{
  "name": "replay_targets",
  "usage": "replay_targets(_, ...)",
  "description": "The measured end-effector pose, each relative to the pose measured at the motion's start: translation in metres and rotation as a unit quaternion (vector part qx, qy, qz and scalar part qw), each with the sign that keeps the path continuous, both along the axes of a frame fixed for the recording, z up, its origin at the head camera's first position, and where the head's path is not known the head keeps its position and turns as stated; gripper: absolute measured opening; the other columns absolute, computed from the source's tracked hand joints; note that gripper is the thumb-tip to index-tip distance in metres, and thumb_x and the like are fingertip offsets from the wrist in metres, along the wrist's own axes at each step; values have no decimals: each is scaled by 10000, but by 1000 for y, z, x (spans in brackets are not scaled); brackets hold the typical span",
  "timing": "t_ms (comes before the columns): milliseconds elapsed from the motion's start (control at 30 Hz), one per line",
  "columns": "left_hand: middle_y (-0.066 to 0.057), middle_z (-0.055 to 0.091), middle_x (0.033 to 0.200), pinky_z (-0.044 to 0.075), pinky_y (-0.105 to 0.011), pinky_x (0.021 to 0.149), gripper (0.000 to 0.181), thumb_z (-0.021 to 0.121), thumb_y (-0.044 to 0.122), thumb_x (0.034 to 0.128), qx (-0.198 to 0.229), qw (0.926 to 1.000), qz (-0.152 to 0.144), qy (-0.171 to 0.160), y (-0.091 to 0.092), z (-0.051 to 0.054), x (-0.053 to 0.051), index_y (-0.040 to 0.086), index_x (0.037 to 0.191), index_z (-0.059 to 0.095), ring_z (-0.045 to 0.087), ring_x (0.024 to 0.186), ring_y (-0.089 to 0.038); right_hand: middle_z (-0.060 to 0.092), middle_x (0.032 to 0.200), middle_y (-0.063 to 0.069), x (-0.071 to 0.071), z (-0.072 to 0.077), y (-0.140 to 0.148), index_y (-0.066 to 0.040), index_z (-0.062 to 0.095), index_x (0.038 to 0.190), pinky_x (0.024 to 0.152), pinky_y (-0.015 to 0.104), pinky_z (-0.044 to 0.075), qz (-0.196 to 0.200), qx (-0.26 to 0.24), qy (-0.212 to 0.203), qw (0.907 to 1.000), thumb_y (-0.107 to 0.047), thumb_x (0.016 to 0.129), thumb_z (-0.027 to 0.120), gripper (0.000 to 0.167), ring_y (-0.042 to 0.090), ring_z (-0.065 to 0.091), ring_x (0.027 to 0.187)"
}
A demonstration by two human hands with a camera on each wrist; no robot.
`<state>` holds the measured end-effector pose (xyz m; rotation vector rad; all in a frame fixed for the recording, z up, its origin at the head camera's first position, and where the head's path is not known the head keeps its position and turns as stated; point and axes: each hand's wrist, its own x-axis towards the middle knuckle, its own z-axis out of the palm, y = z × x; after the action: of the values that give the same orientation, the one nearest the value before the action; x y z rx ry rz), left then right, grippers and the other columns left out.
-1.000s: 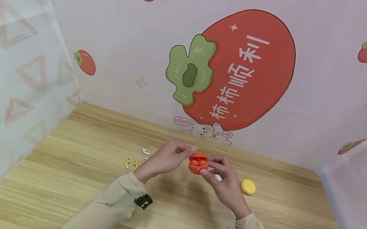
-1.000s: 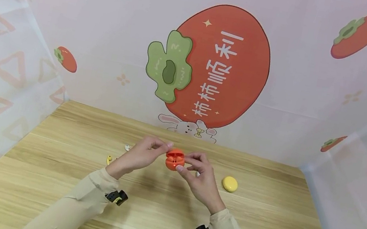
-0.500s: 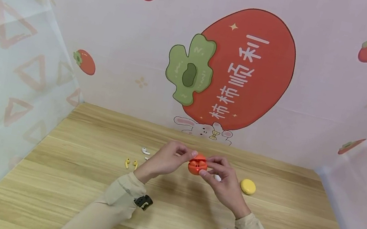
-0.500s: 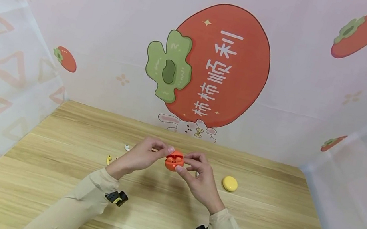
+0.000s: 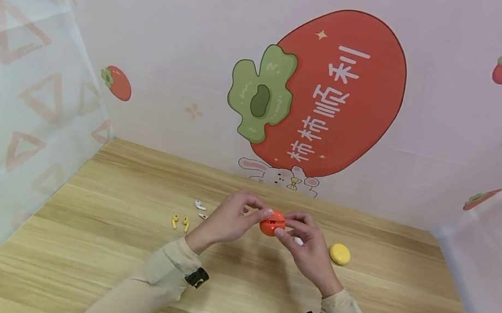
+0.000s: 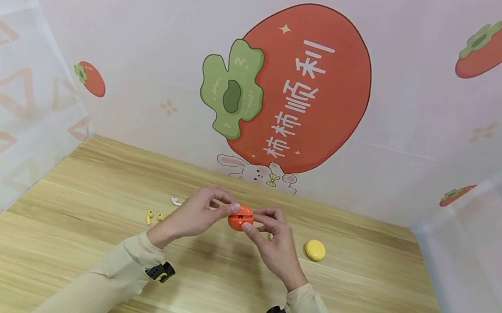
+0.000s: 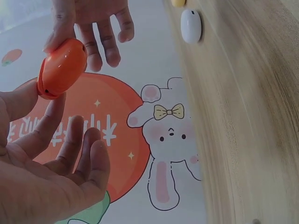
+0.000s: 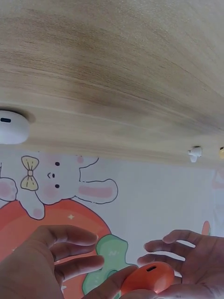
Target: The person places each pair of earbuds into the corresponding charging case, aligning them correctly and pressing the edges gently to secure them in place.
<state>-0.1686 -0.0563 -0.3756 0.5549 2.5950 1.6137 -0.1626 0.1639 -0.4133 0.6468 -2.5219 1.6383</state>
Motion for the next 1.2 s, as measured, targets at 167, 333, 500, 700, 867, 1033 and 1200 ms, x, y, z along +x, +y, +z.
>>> replay_targets(167, -98, 615, 1187, 465, -457, 931, 220, 683, 259, 987, -72, 9999, 74, 135, 2, 0, 3, 59, 1038, 761, 568, 1139, -274, 585, 1169, 105, 1, 1, -1, -32, 767, 1139, 889, 402, 551, -52, -61, -55, 10000, -128, 953, 723, 213, 246, 547, 1104)
replay_targets(333, -96, 611, 1189, 468, -457, 915, 212, 693, 261, 979, -138, 9994, 48, 310, 2, -2, 3, 69, 1035, 765, 571, 1136, -278, 583, 1165, 101, 1, 1, -1, -35, 768, 1138, 900, 402, 545, -104, -61, -121, 9999, -140, 957, 721, 215, 241, 535, 1113)
replay_targets(500, -92, 605, 1196, 471, -462, 922, 253, 679, 294, 987, -285, 9988, 18, 406, 1, -2, 4, 75, 1089, 757, 572, 1148, -305, 574, 1173, 114, 1, 2, -1, -27, 763, 1141, 913, 440, 541, -165, -122, -244, 9995, -144, 963, 714, 219, 253, 530, 1128)
replay_targets(700, -83, 583, 1241, 469, -494, 967, 397, 749, 291, 935, -528, 9960, -1, 724, 0, 0, 8, 111, 1283, 684, 551, 1174, -279, 568, 1191, 130, 0, 3, 0, -10, 753, 1142, 940, 476, 531, -338, -157, -445, 9983, -171, 973, 704, 238, 265, 528, 1156)
replay_targets(867, -109, 565, 1265, 452, -486, 999, 632, 890, 279, 789, -1079, 9797, -39, 1690, 3, -2, 9, 93, 1337, 635, 518, 1199, -289, 578, 1190, 128, -1, 4, 0, -12, 755, 1135, 946, 479, 529, -422, -144, -489, 9978, -179, 974, 705, 238, 266, 535, 1156)
replay_targets(1033, -84, 550, 1281, 423, -471, 1015, 701, 930, 340, 729, -1665, 9550, 176, 2447, 8, -7, 10, 112, 1324, 638, 484, 1221, -277, 580, 1185, 131, 0, 6, -2, -2, 754, 1126, 959, 517, 512, -394, -202, -505, 9977, -176, 972, 707, 236, 270, 533, 1156)
replay_targets(1200, -65, 564, 1230, 443, -447, 957, 589, 929, 339, 733, -1801, 9385, 409, 2916, 11, -11, 10, 121, 1224, 686, 494, 1170, -269, 574, 1183, 127, 0, 6, -3, -4, 758, 1122, 972, 537, 502, -388, -220, -598, 9972, -173, 964, 716, 234, 279, 527, 1158)
